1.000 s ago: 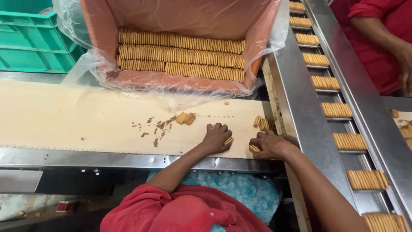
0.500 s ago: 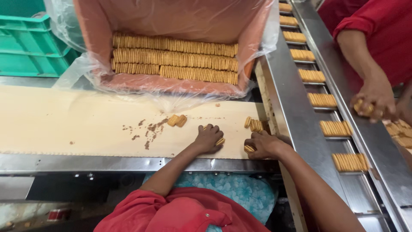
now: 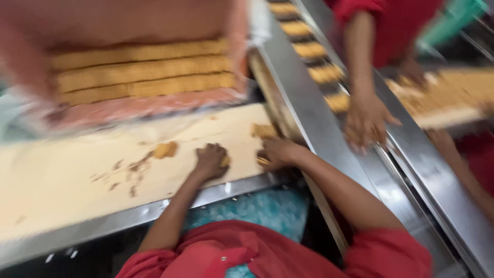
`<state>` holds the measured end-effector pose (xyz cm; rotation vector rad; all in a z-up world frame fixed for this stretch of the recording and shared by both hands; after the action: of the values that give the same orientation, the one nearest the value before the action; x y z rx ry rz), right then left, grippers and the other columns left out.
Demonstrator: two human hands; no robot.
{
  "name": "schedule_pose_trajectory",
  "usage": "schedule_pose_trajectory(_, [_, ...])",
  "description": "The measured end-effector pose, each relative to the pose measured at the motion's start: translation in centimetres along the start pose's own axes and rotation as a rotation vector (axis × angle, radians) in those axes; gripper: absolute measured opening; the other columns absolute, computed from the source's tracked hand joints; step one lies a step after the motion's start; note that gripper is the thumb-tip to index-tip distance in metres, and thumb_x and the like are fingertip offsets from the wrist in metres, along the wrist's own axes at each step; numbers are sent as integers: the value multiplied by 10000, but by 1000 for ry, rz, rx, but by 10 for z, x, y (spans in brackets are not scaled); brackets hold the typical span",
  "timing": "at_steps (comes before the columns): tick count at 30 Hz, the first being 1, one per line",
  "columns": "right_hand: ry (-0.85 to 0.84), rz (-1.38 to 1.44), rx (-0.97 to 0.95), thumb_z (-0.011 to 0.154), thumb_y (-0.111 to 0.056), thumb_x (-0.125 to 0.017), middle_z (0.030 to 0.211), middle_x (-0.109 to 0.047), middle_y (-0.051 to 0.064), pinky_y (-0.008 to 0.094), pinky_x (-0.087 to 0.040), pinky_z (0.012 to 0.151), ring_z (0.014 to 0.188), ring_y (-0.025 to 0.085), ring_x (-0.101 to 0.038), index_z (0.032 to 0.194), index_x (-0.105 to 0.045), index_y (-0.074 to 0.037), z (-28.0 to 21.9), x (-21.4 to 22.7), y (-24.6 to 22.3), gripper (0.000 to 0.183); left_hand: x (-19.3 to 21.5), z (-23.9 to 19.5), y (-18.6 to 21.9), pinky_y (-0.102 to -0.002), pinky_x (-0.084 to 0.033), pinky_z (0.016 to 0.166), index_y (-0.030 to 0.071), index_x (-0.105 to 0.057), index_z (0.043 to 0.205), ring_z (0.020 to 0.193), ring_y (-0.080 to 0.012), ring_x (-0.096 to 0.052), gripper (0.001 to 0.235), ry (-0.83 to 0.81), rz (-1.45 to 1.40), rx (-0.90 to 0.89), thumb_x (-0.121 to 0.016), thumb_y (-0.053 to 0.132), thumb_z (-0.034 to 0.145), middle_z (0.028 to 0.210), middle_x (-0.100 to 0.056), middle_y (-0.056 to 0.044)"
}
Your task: The person arranges rectangular biscuits on a moving conveyor belt in a food processing facility. They pick up biscuits from a nearby bin and place them into designated slots on the belt, working alongside other staff members.
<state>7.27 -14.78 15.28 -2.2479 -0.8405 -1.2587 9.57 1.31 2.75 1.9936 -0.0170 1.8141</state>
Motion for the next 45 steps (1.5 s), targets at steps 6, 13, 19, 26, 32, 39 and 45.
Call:
schedule_pose_trajectory(6, [629, 206, 203, 750, -400, -751, 1250, -572, 117, 542, -435, 1003, 1240, 369, -485, 1236, -679, -192, -38, 80, -26, 533, 0, -4, -4, -681, -360, 920, 265, -620, 1250, 1260, -333, -458, 542, 4, 62, -36, -733, 508, 779, 1298, -555, -37])
schedule_pose_trajectory(13, [929, 132, -204, 807, -326, -758, 1398, -536, 120, 625, -269, 1162, 1379, 372, -381, 1321, -677, -272, -102, 147, 68, 523, 3, -11, -9, -625, -377, 916, 293, -618, 1245, 1262, -297, -470, 532, -11, 132, -21, -734, 545, 791, 1312, -550, -6])
schedule_pose_trajectory(19, [1094, 82, -462, 842, -326, -759, 1350, -561, 79, 602, -336, 1138, 1380, 366, -369, 1252, -683, -297, -173, 125, 158, 418, 7, -15, -18, -607, -374, 923, 301, -639, 1209, 1259, -271, -472, 527, -18, 74, -3, -787, 486, 738, 1278, -565, 23])
schedule_pose_trajectory(26, [810, 75, -650, 803, -449, -718, 1336, -532, 93, 600, -328, 1114, 1336, 364, -369, 1288, -676, -366, -165, 74, 241, 494, 46, -19, -23, -592, -386, 900, 224, -667, 1155, 1198, -329, -475, 483, 192, -260, -3, -804, 400, 727, 1233, -573, -47])
schedule_pose_trajectory(32, [710, 194, -707, 907, -555, -620, 1413, -492, 112, 665, -278, 1094, 1347, 395, -366, 1318, -646, -329, -103, 43, 293, 469, 84, -24, -17, -472, -424, 959, 124, -638, 1125, 1132, -317, -483, 385, 434, -622, -53, -791, 271, 803, 1178, -561, -92])
schedule_pose_trajectory(39, [1056, -90, -542, 935, -382, -688, 1465, -508, 130, 746, -161, 1106, 1446, 443, -347, 1407, -597, -125, -102, 145, 200, 546, 117, -12, 15, -405, -461, 982, 62, -468, 1338, 1165, -223, -498, 521, 407, -1363, -139, -689, 271, 915, 1287, -498, -83])
schedule_pose_trajectory(45, [917, 587, 239, 1087, -472, -426, 1716, -176, 199, 580, -166, 1335, 1638, 402, -128, 1605, -321, -145, -111, 111, -26, 621, 178, 3, 163, -488, -225, 1317, 76, -159, 1654, 1604, -320, -207, 952, 519, -1442, -573, -600, 581, 978, 1691, -207, -154])
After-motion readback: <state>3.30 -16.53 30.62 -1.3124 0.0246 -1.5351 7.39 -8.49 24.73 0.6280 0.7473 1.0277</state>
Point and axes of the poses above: each hand's wrist, its own z-axis towards the middle knuckle, its own x-axis out of the back of the hand, y = z × x, the point moved 10 cm from there along z, towards the middle knuckle
